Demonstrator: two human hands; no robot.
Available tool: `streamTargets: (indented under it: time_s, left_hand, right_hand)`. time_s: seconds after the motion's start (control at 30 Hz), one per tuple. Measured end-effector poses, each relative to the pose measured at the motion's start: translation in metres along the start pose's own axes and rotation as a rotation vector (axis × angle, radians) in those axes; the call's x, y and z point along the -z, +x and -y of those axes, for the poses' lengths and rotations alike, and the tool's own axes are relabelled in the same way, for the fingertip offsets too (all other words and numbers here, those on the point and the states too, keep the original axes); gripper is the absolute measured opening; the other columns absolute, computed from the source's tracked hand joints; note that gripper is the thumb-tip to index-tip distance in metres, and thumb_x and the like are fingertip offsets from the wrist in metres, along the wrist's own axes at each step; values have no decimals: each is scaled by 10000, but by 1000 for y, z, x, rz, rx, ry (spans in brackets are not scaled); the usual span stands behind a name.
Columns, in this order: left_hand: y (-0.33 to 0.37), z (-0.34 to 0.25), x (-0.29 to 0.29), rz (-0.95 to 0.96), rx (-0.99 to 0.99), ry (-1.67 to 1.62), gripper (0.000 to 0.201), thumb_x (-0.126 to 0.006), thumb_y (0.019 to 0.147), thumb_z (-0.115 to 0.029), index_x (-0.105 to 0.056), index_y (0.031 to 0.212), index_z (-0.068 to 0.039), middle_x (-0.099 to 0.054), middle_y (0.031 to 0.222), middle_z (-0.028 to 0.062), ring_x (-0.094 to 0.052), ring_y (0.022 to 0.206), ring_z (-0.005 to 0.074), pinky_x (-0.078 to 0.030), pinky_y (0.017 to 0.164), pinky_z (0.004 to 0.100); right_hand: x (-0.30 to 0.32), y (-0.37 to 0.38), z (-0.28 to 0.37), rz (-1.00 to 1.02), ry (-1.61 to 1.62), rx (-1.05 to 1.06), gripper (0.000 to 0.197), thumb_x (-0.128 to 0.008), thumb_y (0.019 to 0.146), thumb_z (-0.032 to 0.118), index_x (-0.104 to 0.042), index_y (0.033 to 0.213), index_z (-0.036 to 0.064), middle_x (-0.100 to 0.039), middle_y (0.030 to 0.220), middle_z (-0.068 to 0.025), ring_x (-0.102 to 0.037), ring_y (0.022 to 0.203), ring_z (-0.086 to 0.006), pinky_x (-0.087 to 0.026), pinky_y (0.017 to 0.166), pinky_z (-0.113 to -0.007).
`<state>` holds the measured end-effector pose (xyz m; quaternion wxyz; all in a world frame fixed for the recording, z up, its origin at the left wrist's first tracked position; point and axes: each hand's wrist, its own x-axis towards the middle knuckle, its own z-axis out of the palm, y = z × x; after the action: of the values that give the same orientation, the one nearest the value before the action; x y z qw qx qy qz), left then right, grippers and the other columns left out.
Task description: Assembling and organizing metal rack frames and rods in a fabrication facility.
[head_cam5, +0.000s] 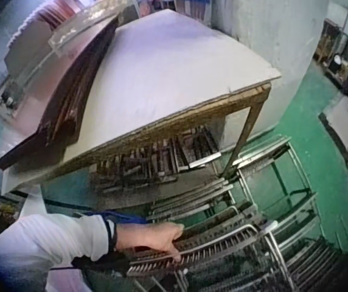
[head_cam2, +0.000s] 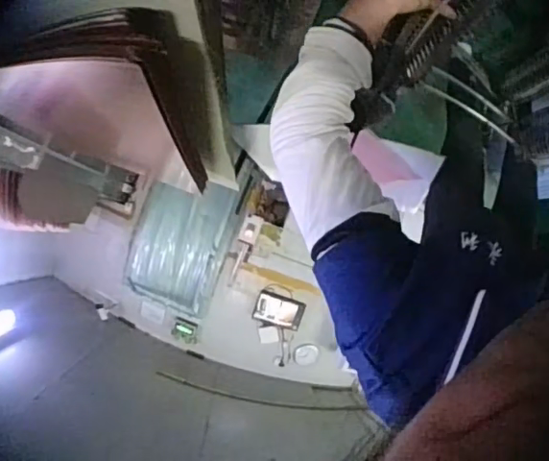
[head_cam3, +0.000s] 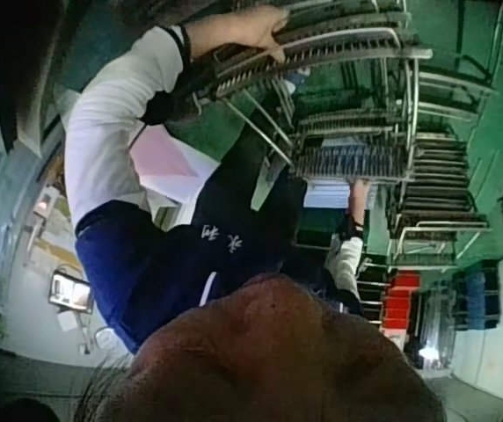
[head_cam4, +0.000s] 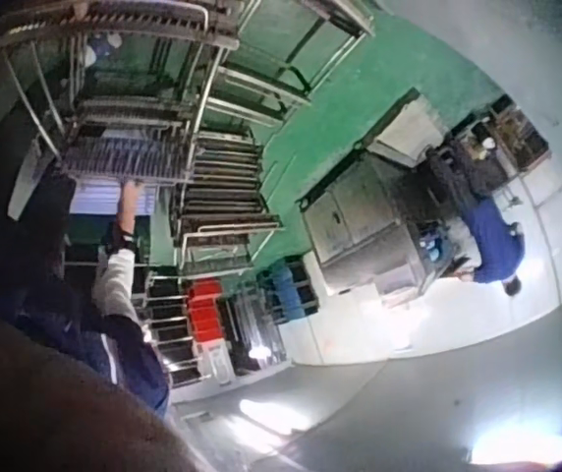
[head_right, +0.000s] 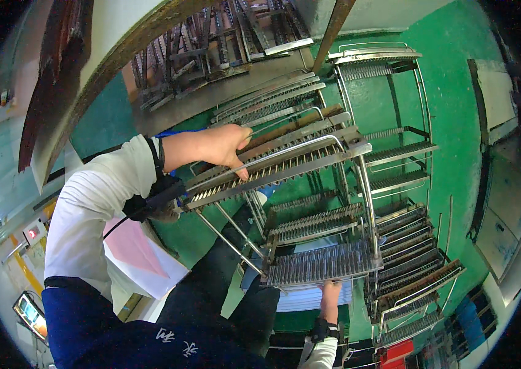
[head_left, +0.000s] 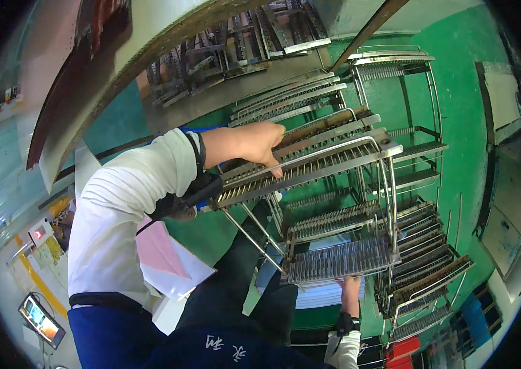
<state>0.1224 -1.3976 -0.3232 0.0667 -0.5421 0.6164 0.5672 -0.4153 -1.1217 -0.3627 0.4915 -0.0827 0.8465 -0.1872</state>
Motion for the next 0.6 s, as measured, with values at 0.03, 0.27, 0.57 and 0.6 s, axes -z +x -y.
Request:
streamTargets:
  time_s: [0.03, 0.27, 0.57, 0.6]
  left_hand:
    - [2, -4, 2, 13, -7, -11, 698, -918, 523, -428, -445, 835, -21, -574, 773, 186, -582, 753, 340, -441, 639, 426]
    - [-7, -14, 1, -13, -31, 11, 657, -904, 566, -408, -444, 833, -23, -554, 748, 171, -556, 713, 301, -428, 615, 413]
    - [-10, -14, -21, -162, -135, -133, 356, -596, 920, -345, -587, 834, 1, -604, 763, 240, -560, 668, 376, -446, 631, 440]
    - [-11, -11, -23, -162, -128, -138, 356, -596, 920, -345, -587, 834, 1, -604, 763, 240, -560, 668, 376, -446, 631, 440]
  right_hand:
    - [18, 2, 7, 217, -323, -34, 153, -612, 876, 149, -596, 995, 55, -626, 844, -52, -591, 700, -179, -468, 562, -355]
    - [-138, -172, 220, 553, -746, 1146, 108, -681, 769, 89, -644, 858, 40, -630, 785, -133, -612, 745, -350, -495, 681, -433]
    - [-295, -214, 271, 542, -1091, 1688, 200, -706, 752, 254, -660, 780, 62, -622, 786, -85, -573, 871, -267, -389, 901, -418]
    - [-298, -214, 268, 545, -1083, 1682, 235, -704, 754, 296, -659, 747, 66, -618, 757, -70, -568, 842, -252, -385, 882, -403]
